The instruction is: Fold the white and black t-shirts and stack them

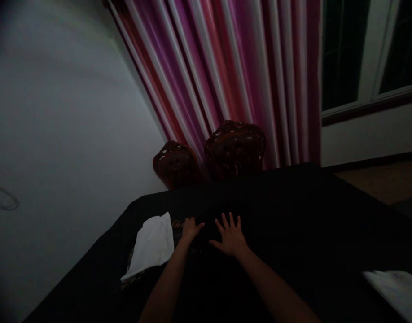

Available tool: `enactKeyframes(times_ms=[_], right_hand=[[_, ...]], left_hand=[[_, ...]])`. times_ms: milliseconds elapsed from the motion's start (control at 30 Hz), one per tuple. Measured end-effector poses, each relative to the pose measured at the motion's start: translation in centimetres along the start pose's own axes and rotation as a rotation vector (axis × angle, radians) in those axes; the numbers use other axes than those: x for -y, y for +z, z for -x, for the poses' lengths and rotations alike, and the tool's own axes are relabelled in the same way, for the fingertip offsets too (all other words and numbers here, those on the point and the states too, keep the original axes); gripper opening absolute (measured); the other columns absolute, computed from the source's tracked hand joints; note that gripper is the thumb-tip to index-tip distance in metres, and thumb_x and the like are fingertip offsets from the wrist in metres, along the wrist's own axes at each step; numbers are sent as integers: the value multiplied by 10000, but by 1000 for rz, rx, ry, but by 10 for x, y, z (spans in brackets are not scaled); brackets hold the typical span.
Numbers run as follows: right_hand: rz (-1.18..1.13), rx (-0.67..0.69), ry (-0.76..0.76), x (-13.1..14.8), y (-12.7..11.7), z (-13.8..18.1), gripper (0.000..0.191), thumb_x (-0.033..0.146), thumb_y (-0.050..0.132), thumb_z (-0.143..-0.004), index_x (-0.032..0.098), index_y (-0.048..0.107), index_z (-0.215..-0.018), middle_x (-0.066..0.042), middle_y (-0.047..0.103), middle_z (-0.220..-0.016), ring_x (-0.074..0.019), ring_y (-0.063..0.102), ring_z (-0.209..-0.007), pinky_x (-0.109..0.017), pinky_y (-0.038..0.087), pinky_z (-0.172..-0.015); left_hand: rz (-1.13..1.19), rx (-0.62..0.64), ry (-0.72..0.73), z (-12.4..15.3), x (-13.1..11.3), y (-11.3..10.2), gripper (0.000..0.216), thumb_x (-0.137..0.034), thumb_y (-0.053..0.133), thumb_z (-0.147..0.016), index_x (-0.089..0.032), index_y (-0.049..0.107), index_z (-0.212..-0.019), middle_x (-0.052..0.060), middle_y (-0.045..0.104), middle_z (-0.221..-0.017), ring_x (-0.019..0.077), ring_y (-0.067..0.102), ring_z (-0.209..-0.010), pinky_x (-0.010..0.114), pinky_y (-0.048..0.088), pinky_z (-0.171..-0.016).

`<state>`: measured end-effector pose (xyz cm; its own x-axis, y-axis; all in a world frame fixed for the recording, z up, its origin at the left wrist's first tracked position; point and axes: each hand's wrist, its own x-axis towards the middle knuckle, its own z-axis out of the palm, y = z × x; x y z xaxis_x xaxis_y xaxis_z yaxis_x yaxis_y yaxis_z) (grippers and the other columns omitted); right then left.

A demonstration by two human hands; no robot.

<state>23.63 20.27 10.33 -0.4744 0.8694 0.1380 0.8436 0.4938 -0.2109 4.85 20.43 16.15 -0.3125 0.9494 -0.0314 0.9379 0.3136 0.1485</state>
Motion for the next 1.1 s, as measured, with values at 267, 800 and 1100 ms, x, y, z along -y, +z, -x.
enactKeyframes(times_ms=[267,800,1100], right_hand=[[-175,-121,41,-3,2,-2,999,823,241,-832,79,294,-1496,-180,191,-1544,-379,54,-1424,-601,-49,-1116],[-287,-220,-33,-33,-35,24,531,468,319,-963,205,443,-1408,-78,350,-1498,-258,203,-1410,-458,165,-1141],[-5,1,38,-11,-2,26,652,672,303,-924,343,323,-1486,-59,107,-1584,-429,0,-1410,-667,-4,-1072]], left_hand=[[86,-8,108,-16,-21,-16,291,-300,585,-900,-123,555,-1129,109,651,-1047,224,633,-977,386,497,-856],[236,65,207,237,39,-22,281,-325,349,-959,-186,559,-835,61,624,-853,191,590,-802,309,417,-744],[272,124,13,308,42,2,247,-233,361,-925,-160,595,-888,109,567,-1037,202,558,-944,315,424,-865]])
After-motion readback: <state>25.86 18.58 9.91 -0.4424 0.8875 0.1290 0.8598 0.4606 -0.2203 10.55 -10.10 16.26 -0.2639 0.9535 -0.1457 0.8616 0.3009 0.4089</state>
